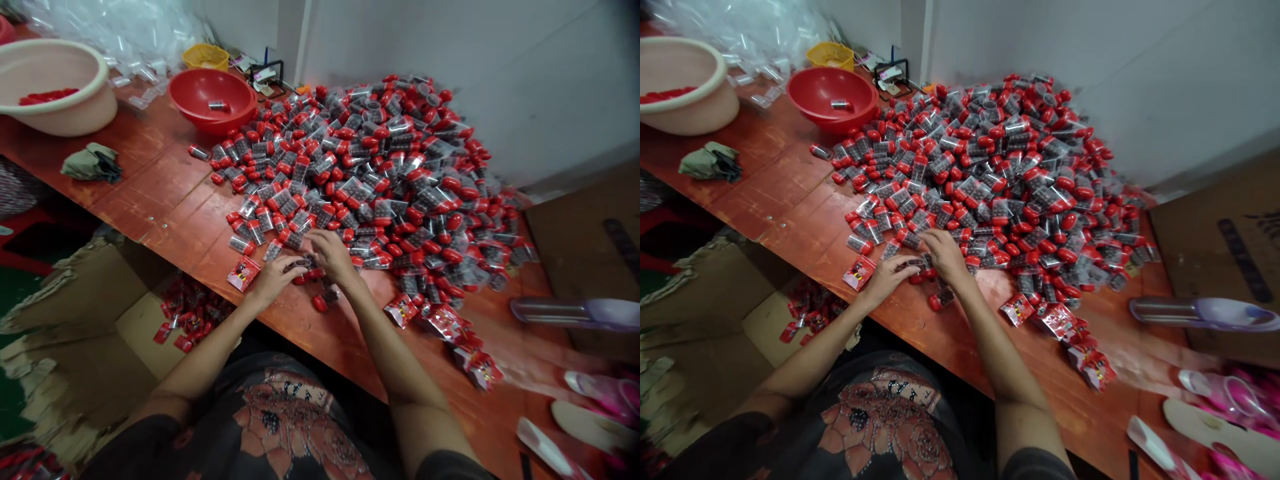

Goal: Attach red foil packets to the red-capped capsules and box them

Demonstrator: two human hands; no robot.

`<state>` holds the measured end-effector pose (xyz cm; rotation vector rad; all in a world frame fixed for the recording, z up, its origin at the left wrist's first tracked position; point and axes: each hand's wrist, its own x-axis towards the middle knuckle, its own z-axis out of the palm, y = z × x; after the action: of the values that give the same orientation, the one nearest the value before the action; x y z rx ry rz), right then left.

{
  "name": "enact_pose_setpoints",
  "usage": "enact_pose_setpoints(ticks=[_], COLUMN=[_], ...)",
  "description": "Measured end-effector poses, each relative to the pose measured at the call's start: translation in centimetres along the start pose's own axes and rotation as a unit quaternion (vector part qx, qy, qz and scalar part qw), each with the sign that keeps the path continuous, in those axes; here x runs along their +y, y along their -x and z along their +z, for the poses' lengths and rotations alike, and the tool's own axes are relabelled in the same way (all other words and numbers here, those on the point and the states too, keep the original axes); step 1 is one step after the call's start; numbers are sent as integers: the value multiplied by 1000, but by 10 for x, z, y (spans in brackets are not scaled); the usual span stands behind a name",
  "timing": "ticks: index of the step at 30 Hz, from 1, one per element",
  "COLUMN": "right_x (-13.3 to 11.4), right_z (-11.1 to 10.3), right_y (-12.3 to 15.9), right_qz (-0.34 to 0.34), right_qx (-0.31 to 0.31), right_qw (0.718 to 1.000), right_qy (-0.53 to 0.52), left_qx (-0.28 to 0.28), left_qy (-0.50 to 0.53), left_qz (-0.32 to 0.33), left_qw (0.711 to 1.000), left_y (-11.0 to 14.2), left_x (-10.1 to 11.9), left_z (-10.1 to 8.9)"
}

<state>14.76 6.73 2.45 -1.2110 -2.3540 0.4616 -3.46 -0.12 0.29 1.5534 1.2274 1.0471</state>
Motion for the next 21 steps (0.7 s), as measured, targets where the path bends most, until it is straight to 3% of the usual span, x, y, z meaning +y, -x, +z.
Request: enact_pose_setpoints(ticks=[5, 10, 14, 21], right_x=[35, 53, 45, 16], right_z=[8, 13, 13, 24], right_y=[-33, -18, -20, -60], right_qz=[-77, -31, 14, 92], right_qx=[-73, -14, -19, -57], right_qw=[988, 991, 989, 988], right_qy=[115, 131, 147, 111], left_qx=[8, 12, 9, 19], left_qy=[5, -4, 0, 5], left_qz=[-18, -28, -24, -23], left_qw=[1000, 1000, 1000, 1000], left_y=[3, 6, 4, 7], left_x=[2, 6, 3, 2], left_z=[-5, -14, -12, -12])
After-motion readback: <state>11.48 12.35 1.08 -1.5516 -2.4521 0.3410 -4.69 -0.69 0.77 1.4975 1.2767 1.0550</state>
